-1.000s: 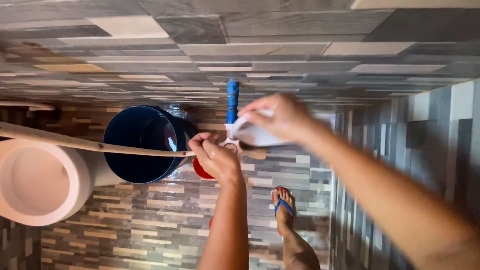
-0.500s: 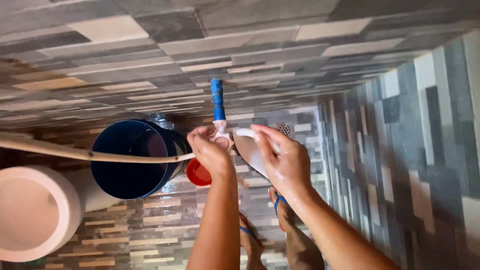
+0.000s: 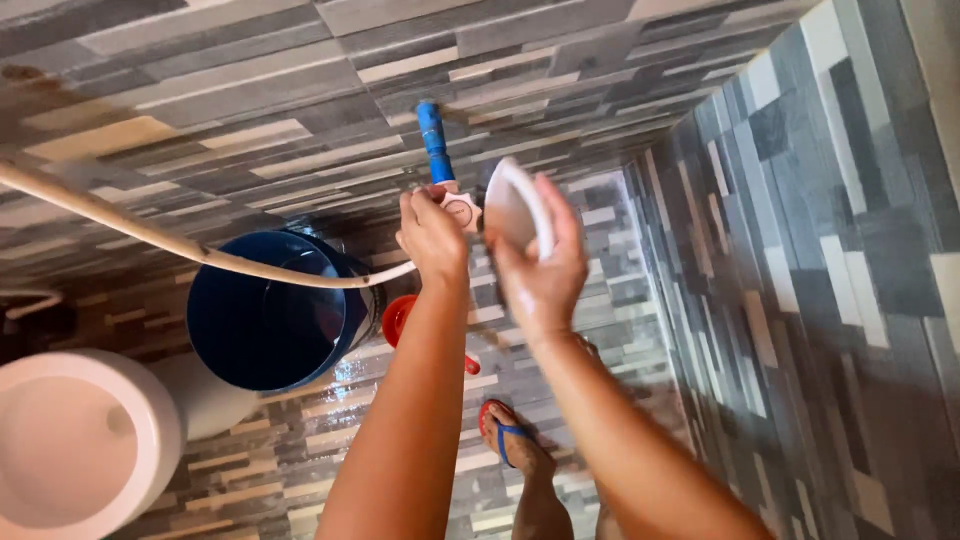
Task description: Cleaning a bathroom, including scrubbing the toilet and walls using water and a brush.
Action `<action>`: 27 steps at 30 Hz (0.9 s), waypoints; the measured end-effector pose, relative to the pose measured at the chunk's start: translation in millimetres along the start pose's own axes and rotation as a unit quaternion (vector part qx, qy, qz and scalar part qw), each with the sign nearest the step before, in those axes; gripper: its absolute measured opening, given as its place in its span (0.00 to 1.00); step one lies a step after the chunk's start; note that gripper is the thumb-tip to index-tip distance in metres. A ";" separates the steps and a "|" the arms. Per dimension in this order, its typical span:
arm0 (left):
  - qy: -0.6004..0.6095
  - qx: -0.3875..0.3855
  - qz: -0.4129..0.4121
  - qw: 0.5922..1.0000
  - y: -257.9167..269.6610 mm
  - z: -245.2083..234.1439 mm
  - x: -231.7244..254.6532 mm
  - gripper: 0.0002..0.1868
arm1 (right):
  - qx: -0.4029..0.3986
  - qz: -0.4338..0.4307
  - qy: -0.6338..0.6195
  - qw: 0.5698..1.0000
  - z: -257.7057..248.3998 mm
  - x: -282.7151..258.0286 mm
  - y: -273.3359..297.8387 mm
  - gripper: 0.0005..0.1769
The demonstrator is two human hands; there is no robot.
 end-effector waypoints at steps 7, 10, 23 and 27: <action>0.071 -0.022 -0.027 0.997 -11.4 13.4 -5.6 0.23 | 0.038 0.019 -0.049 0.998 0.6 21.4 25.4 0.45; 0.095 -0.026 -0.050 0.994 -12.9 14.6 -22.9 0.22 | 0.062 0.045 -0.175 0.982 8.2 39.2 19.8 0.44; 0.310 -0.081 -0.114 0.941 -22.9 35.3 -34.0 0.21 | 0.094 0.045 -0.102 0.989 5.9 37.8 40.1 0.41; 0.289 -0.066 -0.108 0.949 -21.1 30.3 -39.1 0.22 | 0.096 0.057 -0.032 0.993 1.7 11.4 15.6 0.40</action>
Point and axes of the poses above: each hand's wrist, its own y-axis away from the middle knuckle, its own z-axis out of the palm, x = y × z, the point moved 8 cm from there along -y, towards the middle knuckle, and after that the axes turned 6 degrees about y, right-handed, at the moved point
